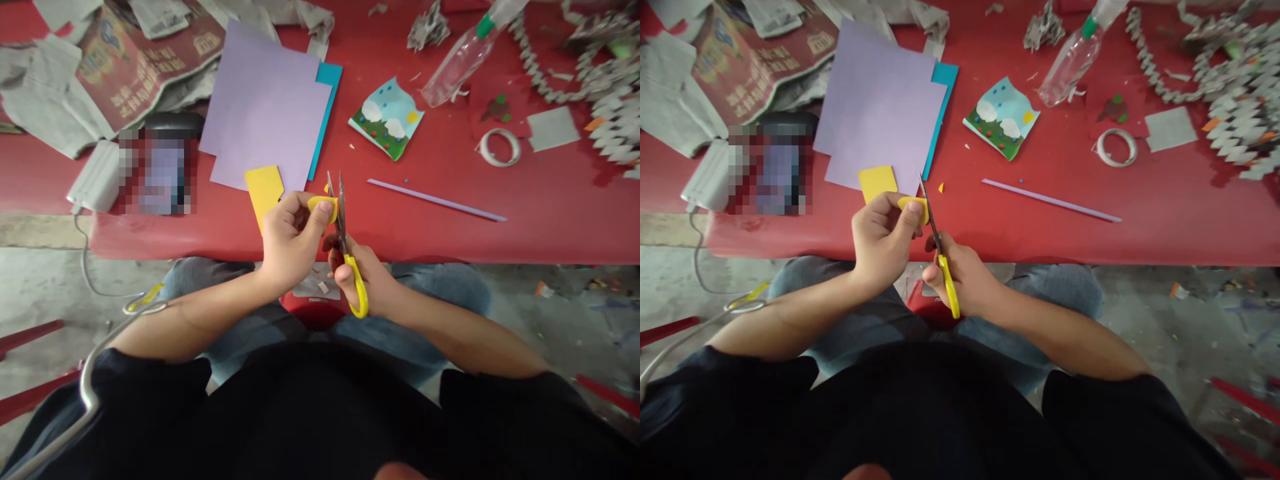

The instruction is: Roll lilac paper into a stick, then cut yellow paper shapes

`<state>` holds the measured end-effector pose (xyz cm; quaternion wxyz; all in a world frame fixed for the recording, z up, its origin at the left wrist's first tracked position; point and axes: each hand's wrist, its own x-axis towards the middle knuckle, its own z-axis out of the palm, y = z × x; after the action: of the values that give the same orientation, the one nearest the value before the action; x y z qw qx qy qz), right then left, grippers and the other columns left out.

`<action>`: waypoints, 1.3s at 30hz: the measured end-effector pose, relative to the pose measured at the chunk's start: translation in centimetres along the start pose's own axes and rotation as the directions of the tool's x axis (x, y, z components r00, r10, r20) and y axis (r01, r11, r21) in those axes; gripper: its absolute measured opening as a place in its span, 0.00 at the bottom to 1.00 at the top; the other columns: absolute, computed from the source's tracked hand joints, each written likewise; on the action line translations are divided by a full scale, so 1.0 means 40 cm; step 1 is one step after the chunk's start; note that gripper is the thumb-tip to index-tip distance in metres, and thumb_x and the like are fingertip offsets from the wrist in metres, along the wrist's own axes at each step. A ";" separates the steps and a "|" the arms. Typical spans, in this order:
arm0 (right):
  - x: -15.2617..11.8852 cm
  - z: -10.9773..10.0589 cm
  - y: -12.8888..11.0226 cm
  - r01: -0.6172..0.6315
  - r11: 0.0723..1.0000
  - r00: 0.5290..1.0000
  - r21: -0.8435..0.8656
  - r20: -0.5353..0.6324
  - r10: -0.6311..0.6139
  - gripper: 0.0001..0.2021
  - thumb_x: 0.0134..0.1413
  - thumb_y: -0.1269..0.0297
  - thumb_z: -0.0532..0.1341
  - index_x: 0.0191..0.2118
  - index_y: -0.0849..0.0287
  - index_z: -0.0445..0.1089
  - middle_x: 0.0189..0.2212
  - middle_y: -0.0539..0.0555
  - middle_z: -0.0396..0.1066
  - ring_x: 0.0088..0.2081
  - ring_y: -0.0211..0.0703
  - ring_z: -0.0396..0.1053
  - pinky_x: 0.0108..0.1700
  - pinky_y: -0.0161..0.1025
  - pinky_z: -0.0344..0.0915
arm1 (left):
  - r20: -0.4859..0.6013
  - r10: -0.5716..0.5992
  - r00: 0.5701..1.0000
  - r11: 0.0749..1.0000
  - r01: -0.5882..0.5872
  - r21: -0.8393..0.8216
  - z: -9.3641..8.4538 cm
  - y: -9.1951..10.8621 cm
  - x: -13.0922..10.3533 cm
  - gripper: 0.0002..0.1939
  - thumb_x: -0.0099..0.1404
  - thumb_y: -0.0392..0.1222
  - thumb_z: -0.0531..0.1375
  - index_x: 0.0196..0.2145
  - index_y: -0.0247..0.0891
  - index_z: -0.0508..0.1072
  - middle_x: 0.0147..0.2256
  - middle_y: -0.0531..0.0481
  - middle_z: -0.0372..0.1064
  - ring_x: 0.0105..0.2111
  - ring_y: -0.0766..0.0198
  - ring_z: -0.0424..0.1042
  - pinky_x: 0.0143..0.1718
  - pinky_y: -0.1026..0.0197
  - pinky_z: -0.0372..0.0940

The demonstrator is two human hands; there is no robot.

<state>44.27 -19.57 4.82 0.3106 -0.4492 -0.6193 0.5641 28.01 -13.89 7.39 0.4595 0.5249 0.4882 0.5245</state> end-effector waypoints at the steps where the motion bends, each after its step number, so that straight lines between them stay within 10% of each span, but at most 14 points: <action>1: 0.000 0.001 0.001 0.002 1.000 1.000 -0.003 -0.004 -0.002 0.38 0.62 0.23 0.52 0.55 0.54 0.64 0.34 0.51 0.68 0.31 0.42 0.68 0.35 0.42 0.69 | -0.012 0.005 1.000 1.000 -0.005 0.008 0.001 -0.003 -0.001 0.18 0.72 0.55 0.67 0.34 0.37 0.75 0.26 0.52 0.71 0.24 0.71 0.69 0.25 0.67 0.65; 39: 0.020 0.021 0.005 -0.023 0.993 0.998 -0.117 -0.062 0.016 0.29 0.67 0.30 0.55 0.49 0.55 0.64 0.28 0.50 0.69 0.26 0.44 0.68 0.31 0.42 0.63 | -0.114 -0.065 0.991 0.991 0.051 -0.124 0.018 -0.029 -0.010 0.21 0.70 0.59 0.68 0.34 0.38 0.72 0.30 0.51 0.74 0.31 0.68 0.75 0.34 0.64 0.73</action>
<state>43.22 -19.19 4.38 0.2968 -0.4898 -0.6372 0.5158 28.70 -14.13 6.19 0.4757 0.4497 0.4971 0.5695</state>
